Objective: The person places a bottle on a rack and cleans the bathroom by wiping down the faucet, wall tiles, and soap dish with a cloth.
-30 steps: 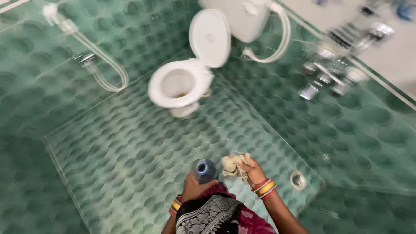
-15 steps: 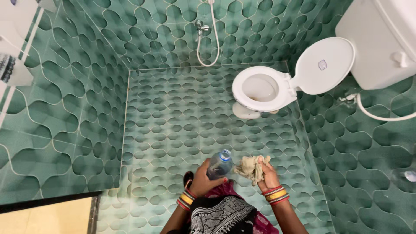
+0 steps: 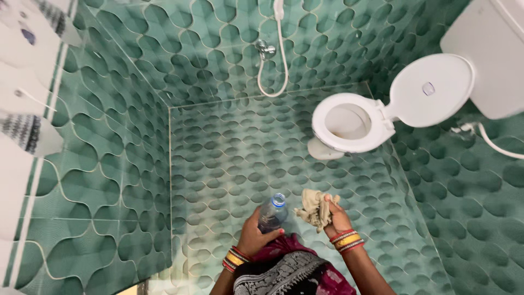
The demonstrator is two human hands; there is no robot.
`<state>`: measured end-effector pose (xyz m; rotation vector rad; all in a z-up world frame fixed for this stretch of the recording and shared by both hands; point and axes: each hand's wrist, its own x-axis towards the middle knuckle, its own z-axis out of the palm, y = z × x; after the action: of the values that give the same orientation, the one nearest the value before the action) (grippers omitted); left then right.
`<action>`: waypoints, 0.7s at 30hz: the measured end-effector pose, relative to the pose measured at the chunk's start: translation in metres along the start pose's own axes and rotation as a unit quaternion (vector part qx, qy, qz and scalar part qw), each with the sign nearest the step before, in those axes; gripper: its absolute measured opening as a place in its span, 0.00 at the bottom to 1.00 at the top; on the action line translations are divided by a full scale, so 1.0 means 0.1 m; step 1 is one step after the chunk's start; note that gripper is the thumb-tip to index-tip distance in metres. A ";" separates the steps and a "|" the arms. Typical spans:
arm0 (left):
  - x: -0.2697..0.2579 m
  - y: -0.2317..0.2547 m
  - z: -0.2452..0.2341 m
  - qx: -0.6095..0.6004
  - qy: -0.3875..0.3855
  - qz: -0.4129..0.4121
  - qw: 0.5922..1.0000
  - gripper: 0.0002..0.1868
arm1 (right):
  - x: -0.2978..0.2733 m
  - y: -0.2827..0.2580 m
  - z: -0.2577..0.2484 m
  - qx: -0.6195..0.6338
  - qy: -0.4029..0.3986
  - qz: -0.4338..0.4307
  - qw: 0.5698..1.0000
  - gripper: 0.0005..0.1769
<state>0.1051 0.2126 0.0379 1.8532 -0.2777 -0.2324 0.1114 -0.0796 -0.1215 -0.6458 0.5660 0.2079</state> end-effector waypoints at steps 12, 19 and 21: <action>0.62 0.08 -0.28 0.064 -0.066 0.051 0.994 0.51 | 0.13 -0.10 0.49 0.057 0.029 -0.060 0.996 0.30; 1.03 0.36 -0.20 0.061 -0.211 0.137 0.966 0.54 | 0.04 -0.17 0.47 0.191 0.003 -0.136 0.972 0.28; 1.12 0.38 -0.17 0.102 -0.262 0.062 0.958 0.54 | -0.08 -0.15 0.45 0.227 0.024 -0.150 0.962 0.28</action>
<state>0.2144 0.1829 0.0773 1.9420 -0.8078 -0.6301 0.1294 -0.0631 -0.0796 -0.2825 0.5309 -0.2196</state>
